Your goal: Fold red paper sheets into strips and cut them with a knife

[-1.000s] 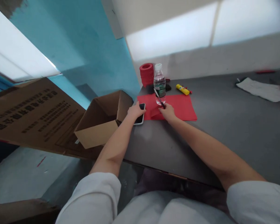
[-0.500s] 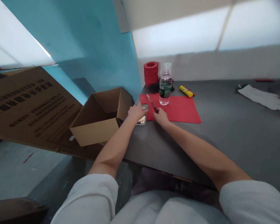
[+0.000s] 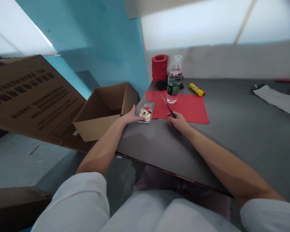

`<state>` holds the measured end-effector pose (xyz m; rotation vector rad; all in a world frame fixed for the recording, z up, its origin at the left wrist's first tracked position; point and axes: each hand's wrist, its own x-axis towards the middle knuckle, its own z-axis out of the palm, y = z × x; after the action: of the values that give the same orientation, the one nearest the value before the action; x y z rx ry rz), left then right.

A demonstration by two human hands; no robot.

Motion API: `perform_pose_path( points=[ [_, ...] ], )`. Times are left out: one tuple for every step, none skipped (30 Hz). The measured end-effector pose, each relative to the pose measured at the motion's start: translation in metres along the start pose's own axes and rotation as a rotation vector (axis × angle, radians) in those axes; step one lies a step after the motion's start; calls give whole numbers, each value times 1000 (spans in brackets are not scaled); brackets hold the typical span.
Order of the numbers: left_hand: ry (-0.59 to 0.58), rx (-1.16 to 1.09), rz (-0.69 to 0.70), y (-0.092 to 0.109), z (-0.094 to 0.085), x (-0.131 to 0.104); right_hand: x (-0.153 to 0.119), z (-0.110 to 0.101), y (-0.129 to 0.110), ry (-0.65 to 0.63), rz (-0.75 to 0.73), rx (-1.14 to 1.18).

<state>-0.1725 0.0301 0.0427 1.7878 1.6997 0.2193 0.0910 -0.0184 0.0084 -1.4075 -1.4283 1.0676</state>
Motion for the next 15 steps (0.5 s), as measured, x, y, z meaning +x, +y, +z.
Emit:
perform_pose_path(
  points=[
    [0, 6, -3, 1, 0, 0, -1, 0, 0, -7, -9, -13],
    [2, 17, -10, 2, 0, 0, -1, 0, 0, -14, -16, -24],
    [3, 28, -18, 3, 0, -1, -2, 0, 0, -21, -23, -34],
    [3, 37, -25, 5, 0, -2, -2, 0, 0, -27, -29, -42],
    [3, 43, -29, 5, 1, -3, -2, 0, 1, -33, -35, -48],
    [5, 47, -31, 5, 1, -3, -2, 0, 2, -39, -42, -52],
    [3, 49, -34, 5, 1, -3, -2, 1, 3, -43, -49, -55],
    [0, 53, -40, 5, 2, -2, -2, 1, 4, -46, -57, -57],
    [-3, 58, -51, 6, 2, -1, -2, 1, 5, -46, -64, -57],
    [-7, 62, -65, 7, 1, 0, -1, 2, 7, -41, -71, -55],
    [2, 71, -79, 10, 0, 0, -1, 3, 8, -33, -78, -50],
    [34, 85, -80, 16, -2, -3, -1, 3, 10, -21, -85, -42],
    [88, 97, -55, 24, -6, -8, 0, 4, 11, -5, -94, -31],
    [169, 116, -14, 33, -10, -17, 0, 4, 12, 12, -102, -20],
    [270, 124, 90, 44, -15, -32, 0, 5, 13, 27, -110, -9]
  ],
)
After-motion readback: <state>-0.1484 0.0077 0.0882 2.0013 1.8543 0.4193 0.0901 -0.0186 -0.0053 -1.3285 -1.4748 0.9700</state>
